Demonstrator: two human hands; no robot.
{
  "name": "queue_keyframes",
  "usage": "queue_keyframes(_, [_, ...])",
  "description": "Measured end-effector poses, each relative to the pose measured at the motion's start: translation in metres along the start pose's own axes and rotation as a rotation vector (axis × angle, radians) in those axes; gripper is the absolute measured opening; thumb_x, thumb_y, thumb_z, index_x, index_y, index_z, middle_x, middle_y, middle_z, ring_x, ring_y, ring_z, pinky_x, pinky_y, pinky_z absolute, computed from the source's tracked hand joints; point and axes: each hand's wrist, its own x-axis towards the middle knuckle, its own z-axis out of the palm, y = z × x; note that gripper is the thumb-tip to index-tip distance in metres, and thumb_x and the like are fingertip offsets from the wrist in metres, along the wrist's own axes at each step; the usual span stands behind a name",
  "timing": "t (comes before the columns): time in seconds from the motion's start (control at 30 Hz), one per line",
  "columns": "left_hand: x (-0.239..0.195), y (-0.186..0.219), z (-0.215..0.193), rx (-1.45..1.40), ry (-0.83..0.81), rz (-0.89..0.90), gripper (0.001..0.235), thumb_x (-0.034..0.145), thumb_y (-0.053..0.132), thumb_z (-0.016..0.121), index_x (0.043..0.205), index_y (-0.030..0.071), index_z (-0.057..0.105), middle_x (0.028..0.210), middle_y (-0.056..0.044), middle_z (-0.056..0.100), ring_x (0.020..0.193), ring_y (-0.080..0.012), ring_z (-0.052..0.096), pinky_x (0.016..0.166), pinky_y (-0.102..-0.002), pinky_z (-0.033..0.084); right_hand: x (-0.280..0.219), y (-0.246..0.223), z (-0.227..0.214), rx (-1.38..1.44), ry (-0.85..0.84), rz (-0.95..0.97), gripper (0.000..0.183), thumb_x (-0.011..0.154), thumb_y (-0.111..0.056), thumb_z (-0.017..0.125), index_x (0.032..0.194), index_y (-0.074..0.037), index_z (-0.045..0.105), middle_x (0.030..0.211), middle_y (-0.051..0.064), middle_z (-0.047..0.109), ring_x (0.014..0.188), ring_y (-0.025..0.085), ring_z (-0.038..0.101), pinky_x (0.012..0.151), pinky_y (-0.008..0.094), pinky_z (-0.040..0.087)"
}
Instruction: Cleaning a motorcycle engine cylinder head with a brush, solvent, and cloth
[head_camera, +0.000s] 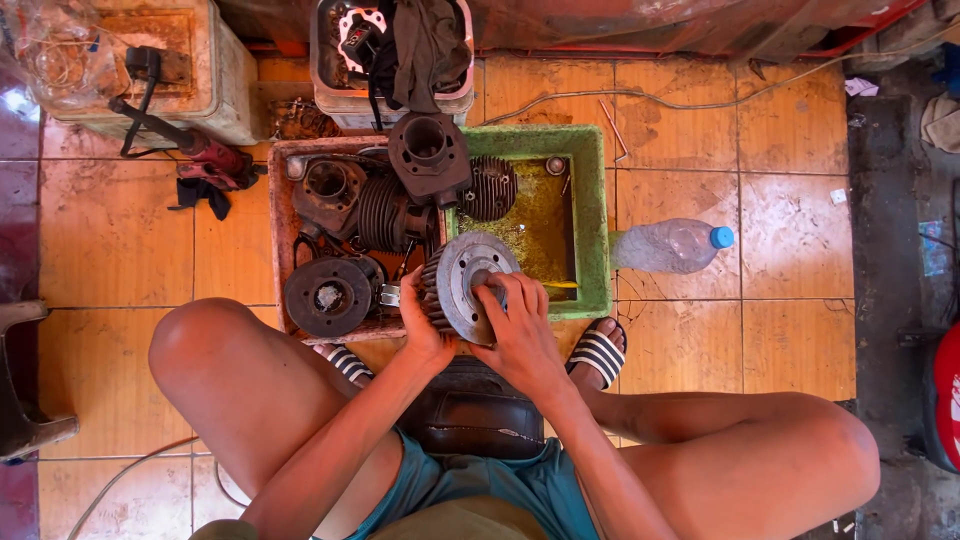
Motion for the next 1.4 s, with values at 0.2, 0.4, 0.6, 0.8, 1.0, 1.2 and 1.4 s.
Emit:
queue_keyframes(0.2, [0.009, -0.016, -0.021, -0.016, -0.007, -0.023, 0.031, 0.076, 0.041, 0.079, 0.082, 0.011, 0.073, 0.077, -0.011, 0.076, 0.066, -0.0217, 0.071, 0.063, -0.028, 0.058, -0.009, 0.006, 0.009, 0.013, -0.037, 0.020, 0.072, 0.068, -0.028, 0.091, 0.127, -0.002, 0.058, 0.135, 0.018, 0.045, 0.136, 0.037, 0.036, 0.117, 0.055, 0.028])
queue_keyframes(0.4, [0.019, -0.018, -0.029, 0.005, 0.020, -0.046, 0.035, 0.072, 0.043, 0.080, 0.085, 0.011, 0.074, 0.079, -0.011, 0.076, 0.064, -0.0238, 0.070, 0.060, -0.030, 0.057, -0.014, 0.015, 0.020, 0.140, -0.057, 0.008, 0.072, 0.070, -0.029, 0.092, 0.127, 0.001, 0.060, 0.134, 0.019, 0.046, 0.135, 0.039, 0.035, 0.115, 0.054, 0.028])
queue_keyframes(0.6, [0.030, -0.011, -0.034, -0.057, -0.117, -0.032, 0.037, 0.075, 0.041, 0.075, 0.094, 0.009, 0.074, 0.092, -0.014, 0.076, 0.084, -0.0296, 0.073, 0.078, -0.039, 0.059, -0.017, 0.037, 0.037, 0.776, 0.208, 0.436, 0.053, 0.104, -0.029, 0.056, 0.147, -0.003, 0.041, 0.140, 0.022, 0.041, 0.134, 0.041, 0.034, 0.115, 0.057, 0.028])
queue_keyframes(0.8, [0.009, -0.007, -0.034, -0.046, -0.093, -0.085, 0.030, 0.075, 0.035, 0.077, 0.085, 0.008, 0.074, 0.081, -0.014, 0.075, 0.072, -0.0273, 0.072, 0.068, -0.035, 0.059, -0.033, 0.035, 0.074, 1.338, -0.012, 0.881, 0.069, 0.100, -0.030, 0.071, 0.157, -0.005, 0.043, 0.158, 0.022, 0.044, 0.146, 0.035, 0.038, 0.118, 0.048, 0.035])
queue_keyframes(1.0, [0.018, -0.009, -0.046, 0.013, -0.059, -0.059, 0.029, 0.078, 0.035, 0.078, 0.088, 0.009, 0.073, 0.079, -0.010, 0.073, 0.070, -0.0213, 0.070, 0.068, -0.031, 0.059, -0.027, 0.020, 0.062, 1.373, -0.003, 1.012, 0.082, 0.097, -0.032, 0.075, 0.162, -0.005, 0.031, 0.162, 0.030, 0.030, 0.150, 0.046, 0.028, 0.121, 0.053, 0.028])
queue_keyframes(1.2, [-0.005, -0.018, -0.022, 0.485, -0.028, 0.047, 0.081, 0.091, 0.060, 0.054, 0.153, 0.009, 0.044, 0.158, -0.022, 0.040, 0.148, -0.0400, 0.035, 0.122, -0.055, 0.029, -0.027, 0.023, 0.078, 1.339, 0.114, 1.173, 0.057, 0.092, -0.031, 0.078, 0.141, -0.007, 0.060, 0.131, 0.017, 0.064, 0.121, 0.031, 0.060, 0.114, 0.050, 0.041])
queue_keyframes(1.4, [0.052, 0.015, -0.044, 0.992, -0.191, 0.310, 0.063, 0.109, 0.042, 0.036, 0.155, 0.000, 0.030, 0.160, -0.030, 0.024, 0.150, -0.0522, 0.014, 0.124, -0.066, 0.014, -0.020, 0.053, 0.095, 1.159, 0.276, 1.158, 0.041, 0.087, -0.031, 0.085, 0.119, -0.010, 0.072, 0.108, 0.004, 0.069, 0.103, 0.014, 0.062, 0.097, 0.040, 0.052])
